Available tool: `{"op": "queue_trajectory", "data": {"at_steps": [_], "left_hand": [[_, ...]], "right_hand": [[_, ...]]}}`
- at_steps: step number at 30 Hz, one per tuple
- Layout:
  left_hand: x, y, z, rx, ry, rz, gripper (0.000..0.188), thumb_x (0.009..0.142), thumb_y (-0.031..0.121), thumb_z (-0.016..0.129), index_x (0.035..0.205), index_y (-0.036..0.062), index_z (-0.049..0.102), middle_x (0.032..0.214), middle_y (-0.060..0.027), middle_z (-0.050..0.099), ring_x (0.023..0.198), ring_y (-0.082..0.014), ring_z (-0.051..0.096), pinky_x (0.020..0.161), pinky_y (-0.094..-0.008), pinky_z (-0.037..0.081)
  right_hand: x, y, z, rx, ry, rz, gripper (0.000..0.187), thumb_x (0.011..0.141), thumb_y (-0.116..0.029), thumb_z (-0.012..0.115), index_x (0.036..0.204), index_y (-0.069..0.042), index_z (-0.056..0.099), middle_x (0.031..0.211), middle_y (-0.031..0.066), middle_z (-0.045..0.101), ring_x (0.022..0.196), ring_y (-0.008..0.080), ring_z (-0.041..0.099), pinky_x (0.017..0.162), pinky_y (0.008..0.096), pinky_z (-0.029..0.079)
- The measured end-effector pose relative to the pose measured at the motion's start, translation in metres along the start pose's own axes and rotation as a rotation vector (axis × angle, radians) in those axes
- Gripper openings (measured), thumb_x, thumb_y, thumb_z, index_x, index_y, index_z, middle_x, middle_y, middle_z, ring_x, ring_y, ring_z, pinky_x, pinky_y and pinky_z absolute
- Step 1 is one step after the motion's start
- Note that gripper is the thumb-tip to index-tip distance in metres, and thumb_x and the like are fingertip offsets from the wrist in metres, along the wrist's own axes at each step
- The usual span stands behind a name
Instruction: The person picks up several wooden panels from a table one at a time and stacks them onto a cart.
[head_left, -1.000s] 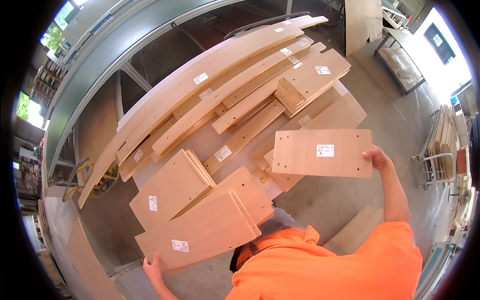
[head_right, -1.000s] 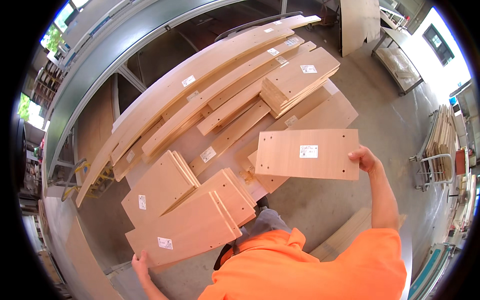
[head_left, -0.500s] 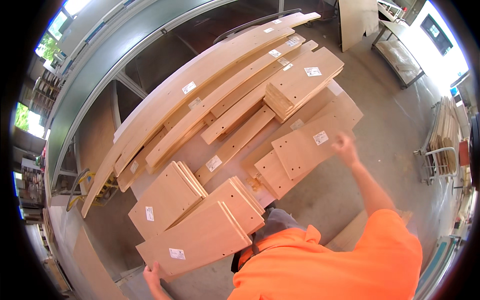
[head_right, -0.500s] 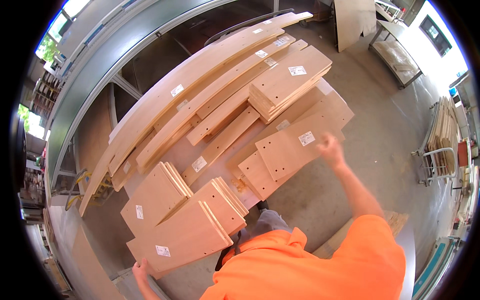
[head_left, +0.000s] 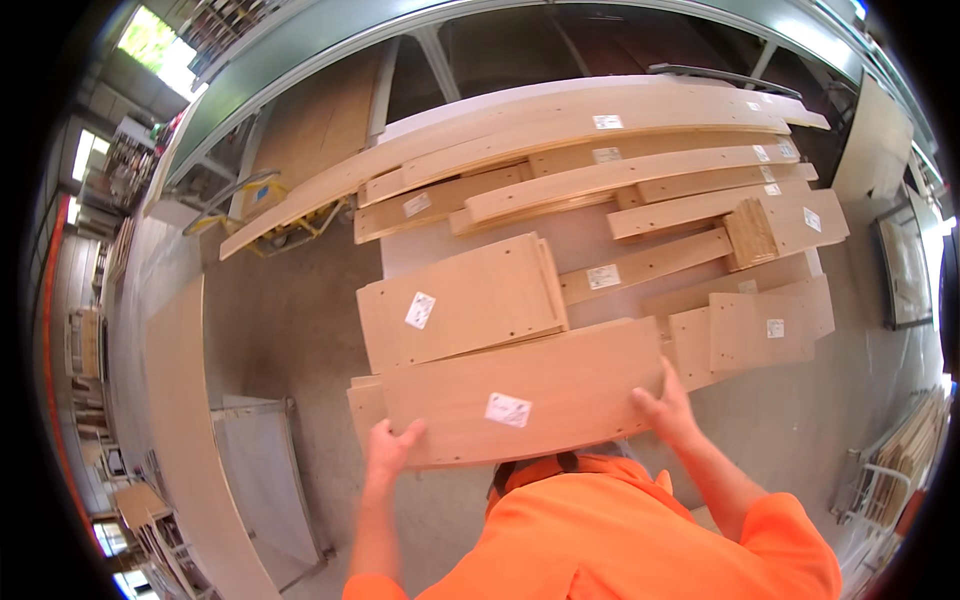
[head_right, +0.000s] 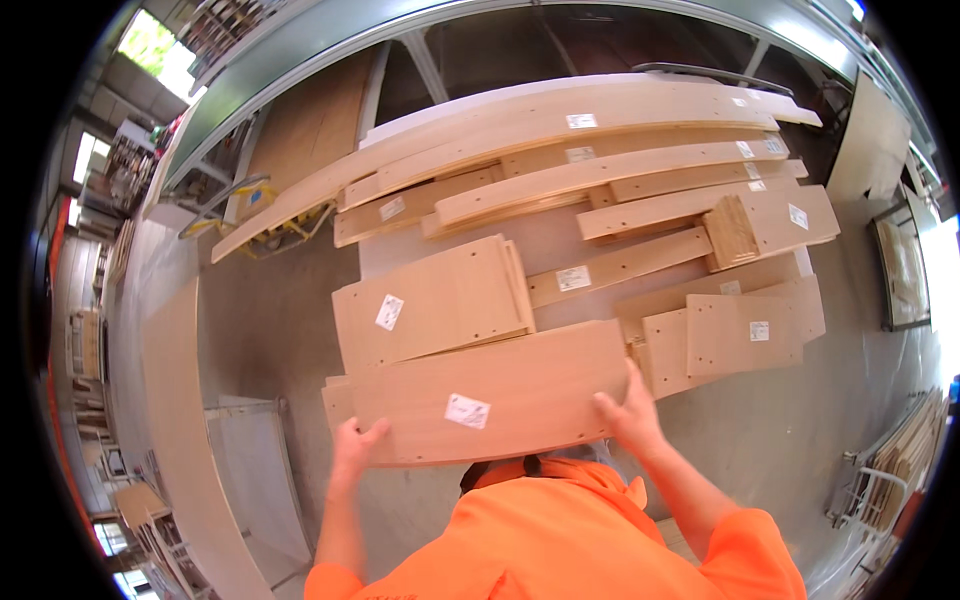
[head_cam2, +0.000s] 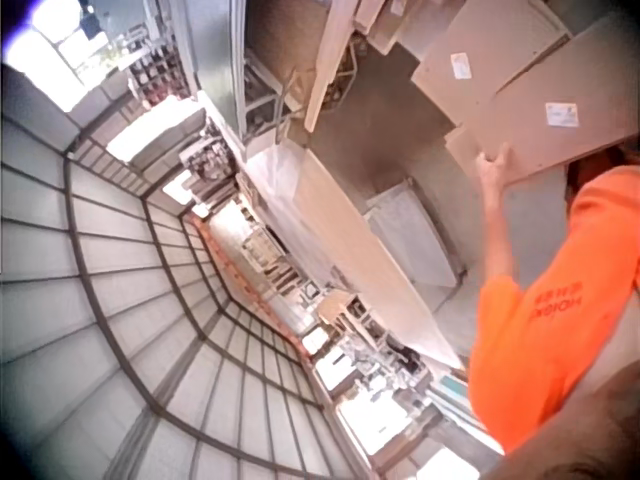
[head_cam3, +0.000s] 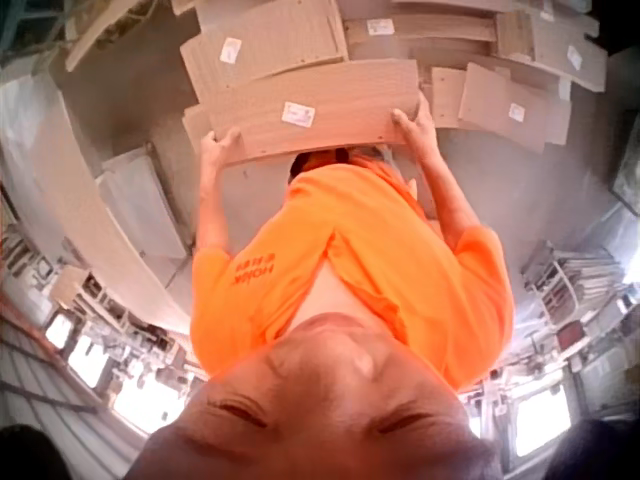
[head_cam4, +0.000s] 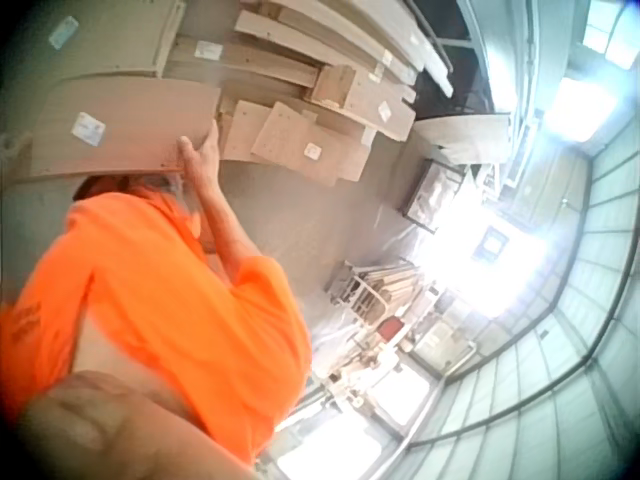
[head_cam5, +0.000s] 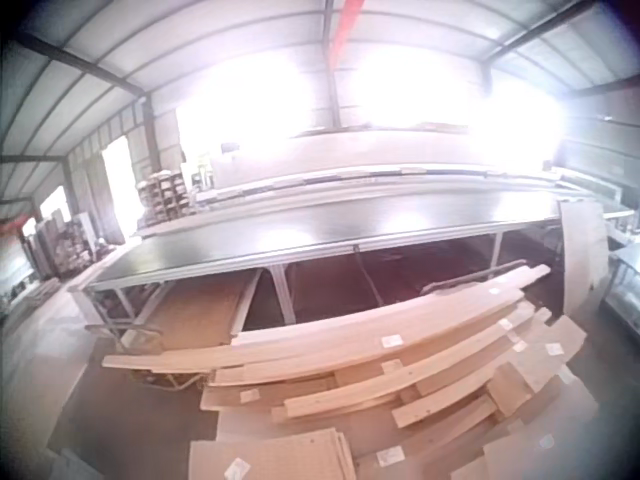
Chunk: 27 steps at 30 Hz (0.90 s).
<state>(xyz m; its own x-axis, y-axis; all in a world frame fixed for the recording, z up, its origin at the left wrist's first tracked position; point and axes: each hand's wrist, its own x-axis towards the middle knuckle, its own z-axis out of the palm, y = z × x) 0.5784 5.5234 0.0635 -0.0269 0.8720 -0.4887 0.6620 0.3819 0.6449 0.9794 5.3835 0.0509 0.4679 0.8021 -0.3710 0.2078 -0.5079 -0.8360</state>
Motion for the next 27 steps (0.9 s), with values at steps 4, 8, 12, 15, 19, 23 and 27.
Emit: {"op": "queue_trajectory", "data": {"at_steps": [4,8,12,15,19,23,27], "left_hand": [[-0.002,-0.004,0.006,0.026,0.039,0.069,0.04,0.07,0.028,0.072,0.09,-0.0054,0.063,0.084,-0.0133,0.066,0.076,-0.0187,0.062,0.068,-0.0308,0.048],[0.015,0.035,-0.013,-0.108,0.031,0.088,0.042,0.068,0.031,0.073,0.087,-0.0052,0.063,0.083,-0.0161,0.067,0.076,-0.0231,0.064,0.068,-0.0335,0.048],[0.084,0.075,-0.058,0.049,0.181,0.267,0.041,0.07,0.035,0.07,0.085,-0.0035,0.064,0.078,-0.0142,0.067,0.07,-0.0215,0.064,0.066,-0.033,0.048],[0.126,0.076,-0.08,0.092,0.141,0.168,0.043,0.07,0.036,0.069,0.085,-0.0043,0.064,0.081,-0.0154,0.067,0.072,-0.0221,0.064,0.066,-0.0334,0.048],[0.153,0.046,-0.074,0.17,0.026,0.104,0.049,0.071,0.036,0.069,0.092,-0.0078,0.062,0.084,-0.0146,0.066,0.076,-0.0212,0.062,0.068,-0.0324,0.047],[0.16,-0.017,-0.081,0.244,0.247,0.244,0.057,0.074,0.037,0.068,0.106,-0.0087,0.056,0.085,-0.0125,0.064,0.079,-0.0191,0.059,0.071,-0.0309,0.045],[0.116,-0.059,-0.087,-0.174,0.057,0.076,0.061,0.078,0.038,0.065,0.116,-0.0075,0.049,0.086,-0.0067,0.057,0.079,-0.0156,0.051,0.07,-0.0278,0.042]], "right_hand": [[0.01,0.002,-0.003,-0.027,0.126,-0.078,0.059,0.073,-0.011,0.063,0.125,0.003,0.04,0.116,0.0178,0.053,0.109,0.0261,0.051,0.093,0.0334,0.039],[0.046,-0.054,-0.01,0.069,0.112,-0.139,0.053,0.073,-0.011,0.061,0.121,0.004,0.045,0.11,0.0153,0.056,0.101,0.0227,0.054,0.088,0.0325,0.043],[0.109,-0.105,0.019,0.153,0.062,-0.156,0.046,0.075,-0.012,0.061,0.116,0.004,0.049,0.106,0.0137,0.058,0.095,0.0197,0.056,0.082,0.0313,0.045],[0.14,-0.127,0.052,0.129,0.026,-0.116,0.047,0.074,-0.014,0.063,0.116,0.004,0.049,0.105,0.0128,0.059,0.094,0.0199,0.057,0.081,0.0311,0.046],[0.16,-0.092,0.066,-0.056,-0.038,-0.024,0.057,0.074,-0.016,0.065,0.123,0.005,0.044,0.118,0.0171,0.054,0.107,0.0241,0.053,0.088,0.0315,0.043],[0.161,-0.051,0.037,-0.417,0.209,-0.219,0.067,0.074,-0.016,0.065,0.13,0.005,0.035,0.132,0.023,0.041,0.123,0.0281,0.042,0.099,0.0336,0.036],[0.123,0.011,-0.032,0.184,0.167,-0.004,0.066,0.079,-0.02,0.063,0.133,0.005,0.032,0.132,0.0236,0.041,0.122,0.0294,0.042,0.1,0.0354,0.034]]}}
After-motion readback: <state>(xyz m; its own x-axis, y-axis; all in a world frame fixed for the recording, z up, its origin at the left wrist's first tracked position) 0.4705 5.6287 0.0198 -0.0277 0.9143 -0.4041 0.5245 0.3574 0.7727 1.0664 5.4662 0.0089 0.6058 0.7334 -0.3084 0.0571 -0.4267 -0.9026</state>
